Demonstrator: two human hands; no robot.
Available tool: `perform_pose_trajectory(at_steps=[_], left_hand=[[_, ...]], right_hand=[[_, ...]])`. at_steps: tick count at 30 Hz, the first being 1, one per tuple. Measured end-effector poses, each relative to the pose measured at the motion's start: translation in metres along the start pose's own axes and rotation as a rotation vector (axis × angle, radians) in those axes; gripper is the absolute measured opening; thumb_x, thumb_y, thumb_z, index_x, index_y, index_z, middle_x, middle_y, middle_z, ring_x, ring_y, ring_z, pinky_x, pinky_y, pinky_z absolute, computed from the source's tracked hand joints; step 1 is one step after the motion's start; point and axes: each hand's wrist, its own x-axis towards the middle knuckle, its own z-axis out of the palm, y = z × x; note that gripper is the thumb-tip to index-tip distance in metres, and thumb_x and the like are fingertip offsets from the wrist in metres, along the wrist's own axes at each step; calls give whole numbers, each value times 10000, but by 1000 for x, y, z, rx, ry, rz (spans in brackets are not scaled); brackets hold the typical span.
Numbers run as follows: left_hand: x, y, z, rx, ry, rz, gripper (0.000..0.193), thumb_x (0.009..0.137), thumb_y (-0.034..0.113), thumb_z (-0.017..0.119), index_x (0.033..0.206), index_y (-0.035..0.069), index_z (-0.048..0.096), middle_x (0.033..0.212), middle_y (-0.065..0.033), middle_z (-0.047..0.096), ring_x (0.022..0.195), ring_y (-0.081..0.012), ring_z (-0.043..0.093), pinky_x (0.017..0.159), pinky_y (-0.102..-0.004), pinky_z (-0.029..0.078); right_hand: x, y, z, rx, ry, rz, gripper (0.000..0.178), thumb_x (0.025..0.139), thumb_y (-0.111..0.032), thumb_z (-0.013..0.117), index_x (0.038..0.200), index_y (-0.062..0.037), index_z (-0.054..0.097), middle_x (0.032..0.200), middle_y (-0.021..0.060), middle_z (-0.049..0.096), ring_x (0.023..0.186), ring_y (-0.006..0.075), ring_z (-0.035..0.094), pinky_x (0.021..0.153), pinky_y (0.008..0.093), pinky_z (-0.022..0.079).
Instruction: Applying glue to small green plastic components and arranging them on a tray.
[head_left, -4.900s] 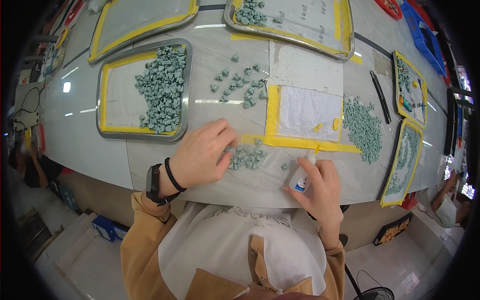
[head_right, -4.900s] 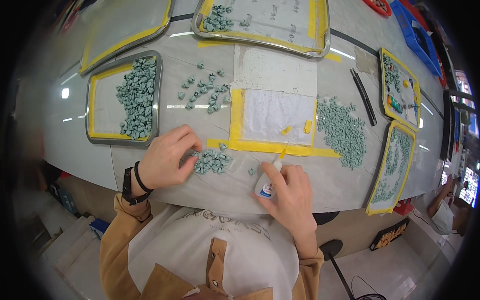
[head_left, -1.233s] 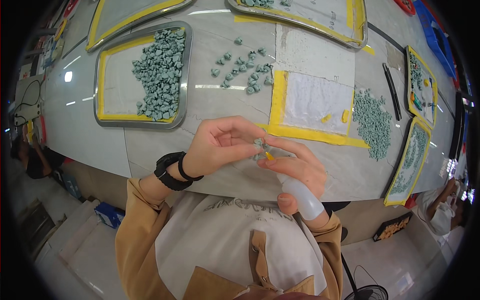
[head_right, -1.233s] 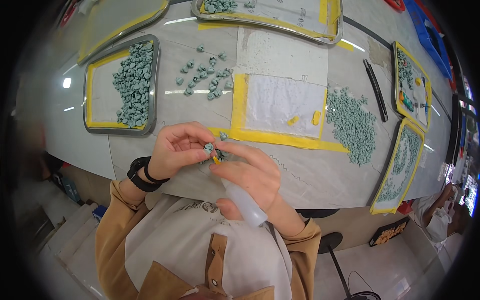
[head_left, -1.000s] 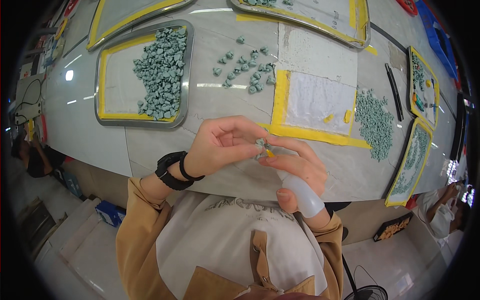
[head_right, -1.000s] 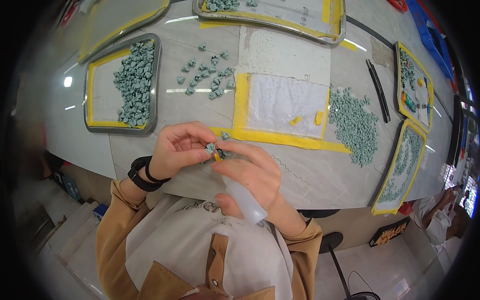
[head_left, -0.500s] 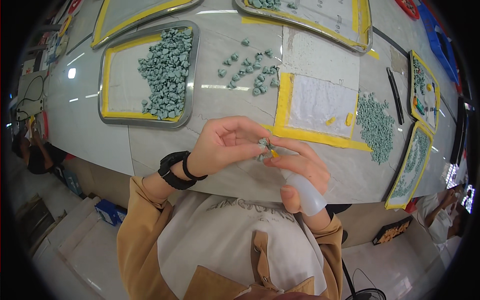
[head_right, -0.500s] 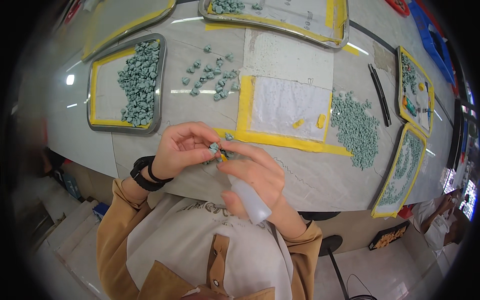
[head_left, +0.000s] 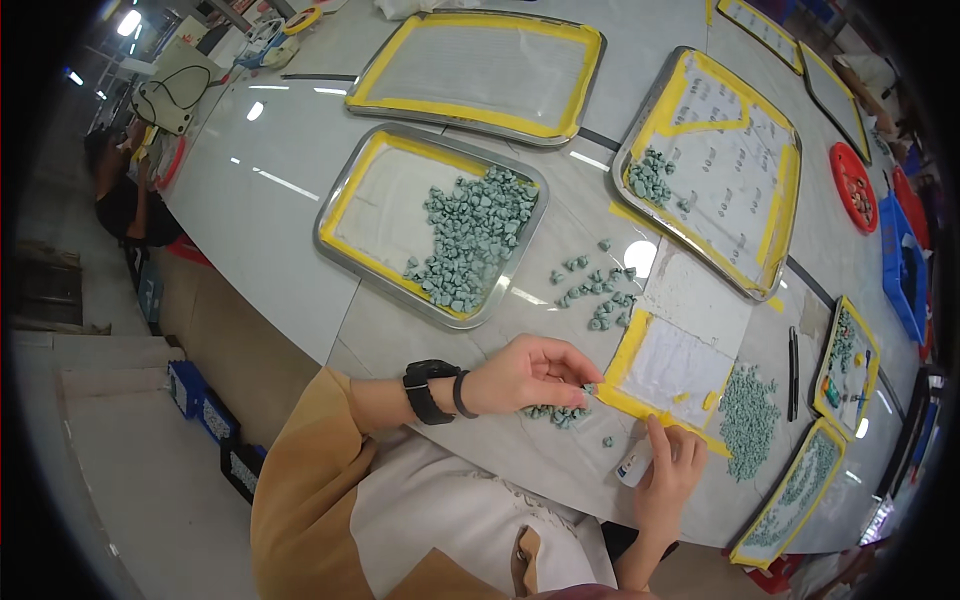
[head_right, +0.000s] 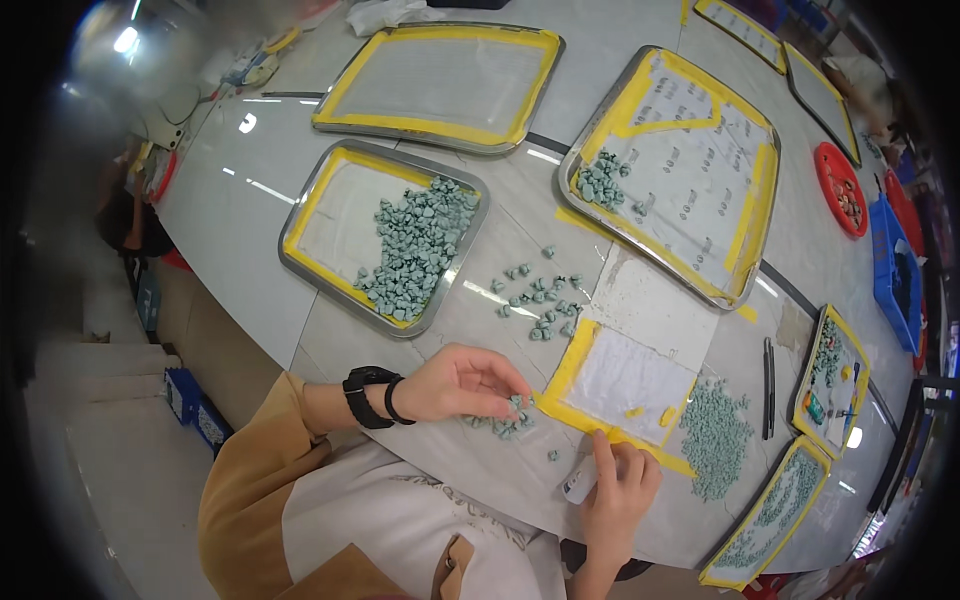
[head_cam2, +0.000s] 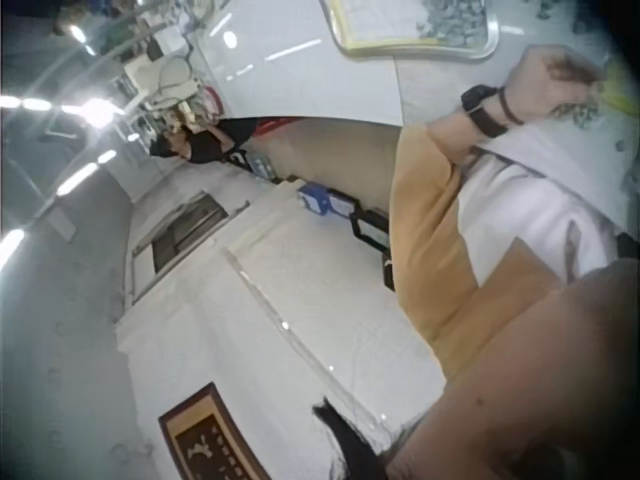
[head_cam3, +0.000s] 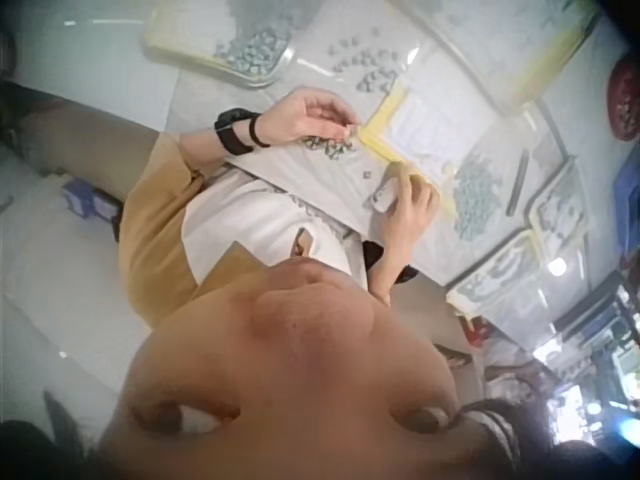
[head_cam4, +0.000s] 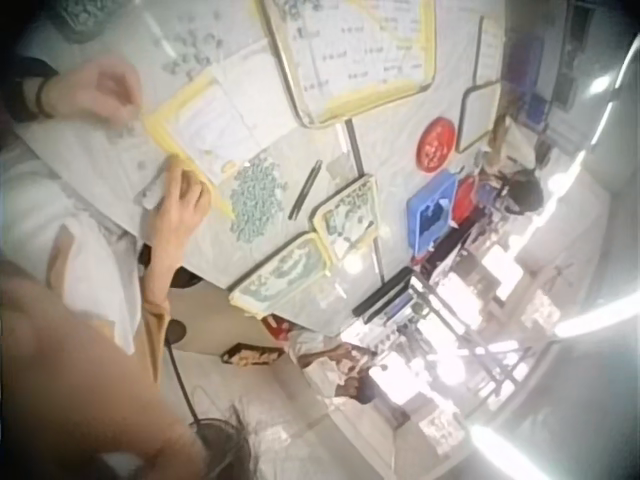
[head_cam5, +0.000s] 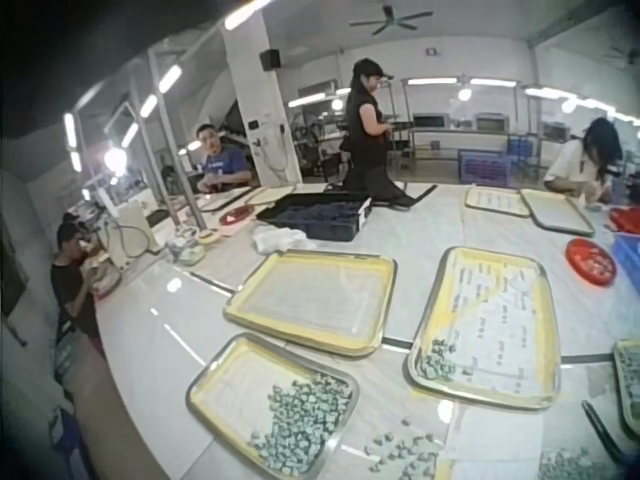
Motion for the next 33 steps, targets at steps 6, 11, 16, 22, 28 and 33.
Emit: perform_pose_trajectory(at_steps=[6, 11, 16, 22, 28, 33], left_hand=[[-4, 5, 0, 30, 5, -17, 249, 829, -70, 630, 1074, -40, 597, 1061, -113, 636, 955, -156, 629, 856, -281, 518], [1, 1, 2, 50, 8, -19, 242, 824, -78, 606, 1060, -25, 602, 1021, -114, 643, 886, -153, 637, 799, -276, 529], [-3, -6, 1, 48, 13, -8, 223, 829, -69, 572, 1045, -21, 595, 991, -115, 634, 852, -174, 640, 757, -284, 532], [1, -9, -2, 39, -12, 45, 248, 834, -87, 578, 1077, -38, 576, 1041, -129, 625, 887, -162, 646, 776, -273, 538], [-2, -11, -5, 74, -51, 66, 244, 831, -82, 571, 1071, -35, 567, 1012, -121, 619, 874, -165, 637, 774, -278, 538], [-2, -7, 2, 78, -71, 1, 253, 813, -51, 593, 1065, -40, 591, 1008, -128, 605, 839, -175, 622, 743, -286, 528]], right_hand=[[-51, 68, -25, -89, 335, 562, 309, 838, -34, 619, 1145, 0, 605, 965, 134, 542, 937, 294, 534, 827, 378, 435], [-77, 92, 0, -65, 503, 644, 135, 861, -45, 638, 981, 18, 648, 887, 80, 550, 689, 153, 535, 582, 270, 428], [-67, 93, 7, -117, 601, 601, 113, 833, 0, 657, 946, 11, 664, 851, 73, 565, 695, 157, 553, 576, 267, 446], [-58, 93, 6, -94, 664, 615, 124, 808, 21, 674, 931, 6, 668, 880, 92, 593, 734, 174, 587, 618, 270, 491], [-59, 90, 3, -84, 683, 584, 127, 781, 32, 693, 898, 10, 649, 851, 95, 611, 747, 185, 597, 636, 278, 496], [-37, 39, -14, 124, 765, 429, 239, 654, 37, 766, 857, -25, 655, 824, 85, 617, 738, 238, 560, 647, 325, 445]])
